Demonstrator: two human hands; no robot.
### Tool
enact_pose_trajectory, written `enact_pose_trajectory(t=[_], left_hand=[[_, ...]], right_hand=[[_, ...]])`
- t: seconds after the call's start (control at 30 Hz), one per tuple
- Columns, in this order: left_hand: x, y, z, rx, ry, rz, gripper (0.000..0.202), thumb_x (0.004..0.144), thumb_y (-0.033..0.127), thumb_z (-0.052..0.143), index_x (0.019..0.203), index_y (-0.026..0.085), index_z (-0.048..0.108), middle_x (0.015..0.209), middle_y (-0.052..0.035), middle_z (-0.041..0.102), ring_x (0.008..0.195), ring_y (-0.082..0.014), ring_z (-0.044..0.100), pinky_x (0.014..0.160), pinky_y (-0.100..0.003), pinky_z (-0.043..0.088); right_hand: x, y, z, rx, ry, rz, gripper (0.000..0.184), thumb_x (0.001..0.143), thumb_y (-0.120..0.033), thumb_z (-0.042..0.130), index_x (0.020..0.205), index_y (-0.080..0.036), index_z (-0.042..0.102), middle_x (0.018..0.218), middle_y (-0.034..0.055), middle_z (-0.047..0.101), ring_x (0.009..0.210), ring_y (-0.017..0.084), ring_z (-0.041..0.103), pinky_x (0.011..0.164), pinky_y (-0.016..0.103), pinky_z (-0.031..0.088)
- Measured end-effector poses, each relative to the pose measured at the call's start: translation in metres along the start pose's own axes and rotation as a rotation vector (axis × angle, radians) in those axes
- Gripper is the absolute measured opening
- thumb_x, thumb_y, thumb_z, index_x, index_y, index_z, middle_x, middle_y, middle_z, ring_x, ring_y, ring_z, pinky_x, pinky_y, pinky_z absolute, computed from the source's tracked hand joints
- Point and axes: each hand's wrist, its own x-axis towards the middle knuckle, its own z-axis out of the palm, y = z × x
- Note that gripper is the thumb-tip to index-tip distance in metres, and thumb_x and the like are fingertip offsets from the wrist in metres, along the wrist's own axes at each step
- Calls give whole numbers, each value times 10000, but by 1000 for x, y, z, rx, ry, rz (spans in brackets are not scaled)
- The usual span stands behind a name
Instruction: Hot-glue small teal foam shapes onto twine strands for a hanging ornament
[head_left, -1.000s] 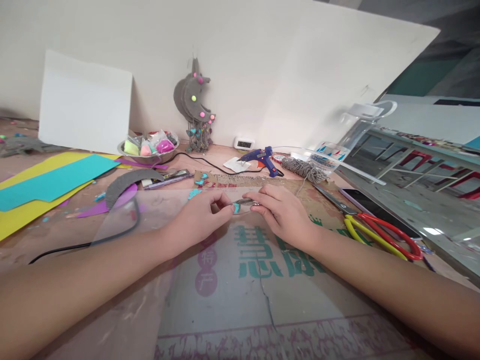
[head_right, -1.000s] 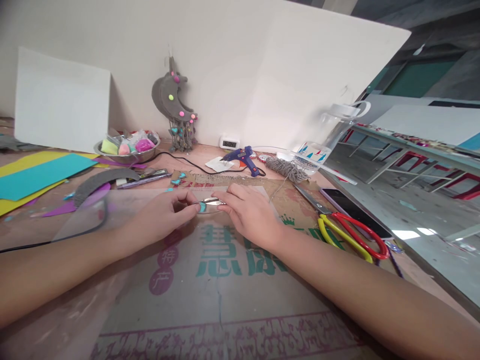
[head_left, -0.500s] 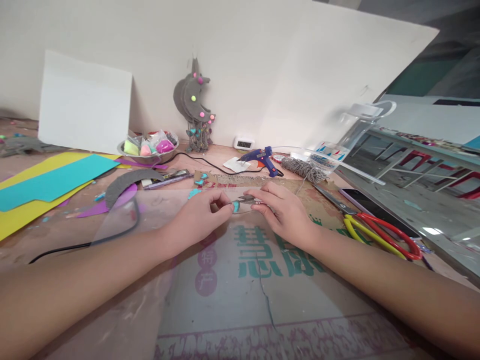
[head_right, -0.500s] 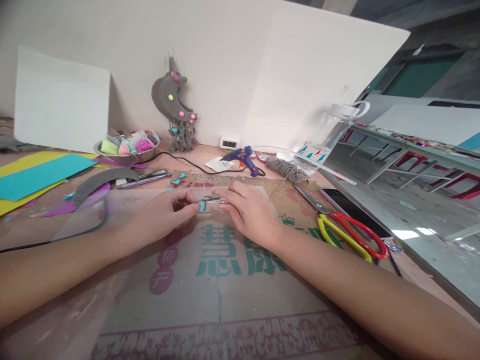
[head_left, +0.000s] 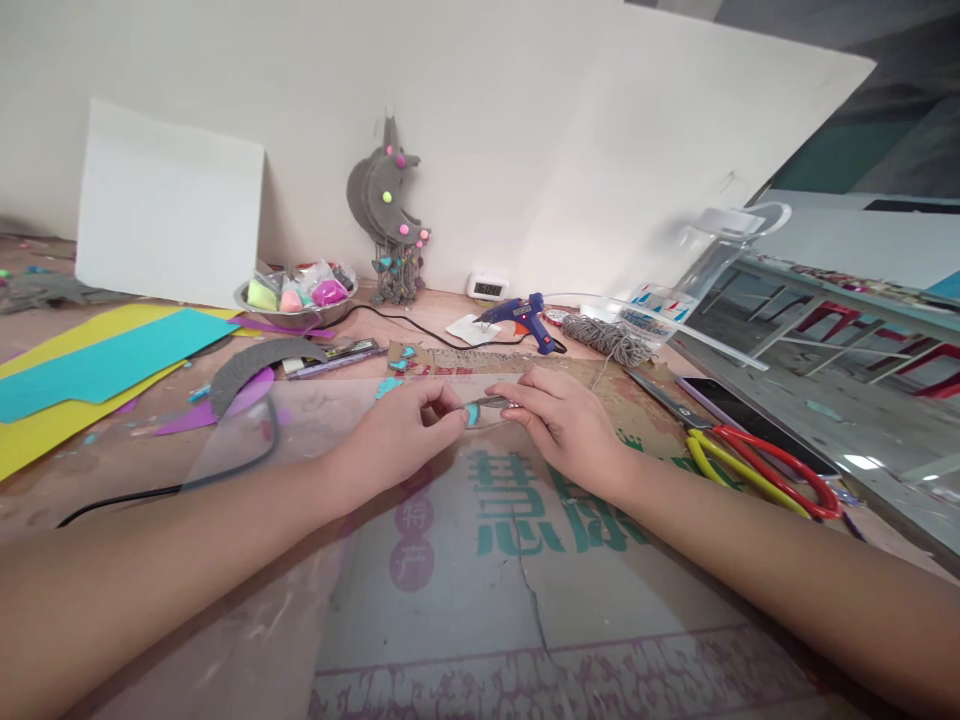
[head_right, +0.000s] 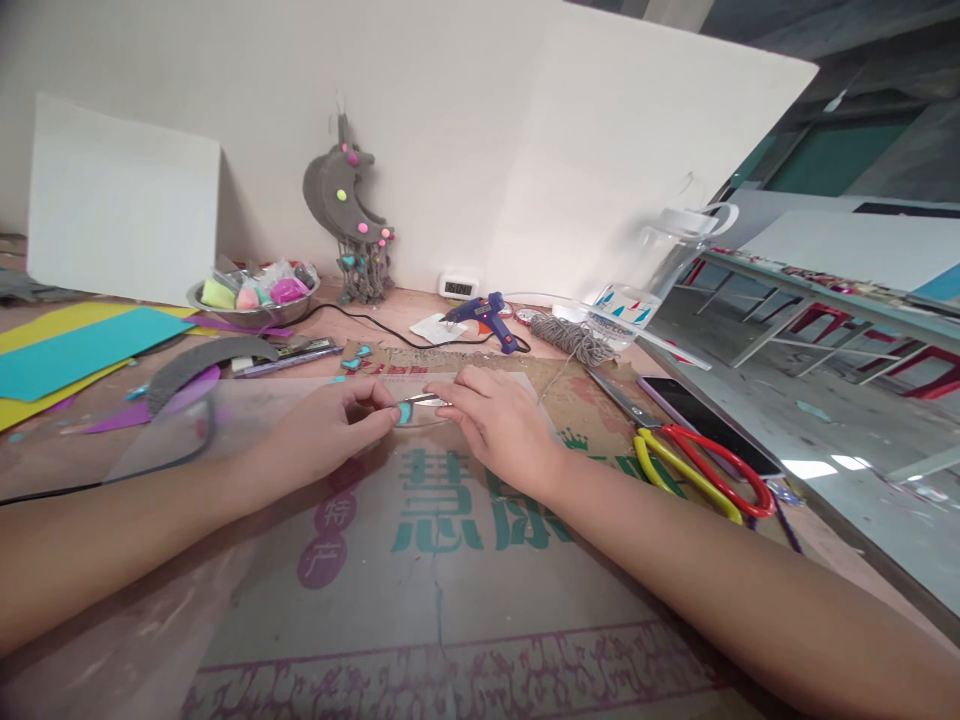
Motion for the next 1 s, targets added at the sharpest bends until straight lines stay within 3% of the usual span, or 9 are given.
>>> enact_pose_trajectory(t=[0.67,0.9,1.0], left_hand=[[1,-1,1,-19,2,-21,183,781,331,484,680,180,503,587,41,513,528,-104,472,493,-215,336],[2,-9,4,-160,20,1,197,799,356,484,687,193,483,537,56,476,474,-95,442,454,-208,322],[2,-10,5,-201,8,-12,224,814,396,462,719,197,502,543,50,480,453,-99,417,431,-217,306]], right_hand=[[0,-2,0,57,-7,15,280,912,-260,424,1131,-201,588,835,60,549,777,180,504,684,302,407],[9,9,-8,162,83,194,332,909,-261,437,1225,-199,517,1012,96,581,940,208,550,813,379,461],[15,23,-7,162,27,208,355,904,-229,434,1249,-197,508,1107,112,594,1027,223,558,866,429,463]])
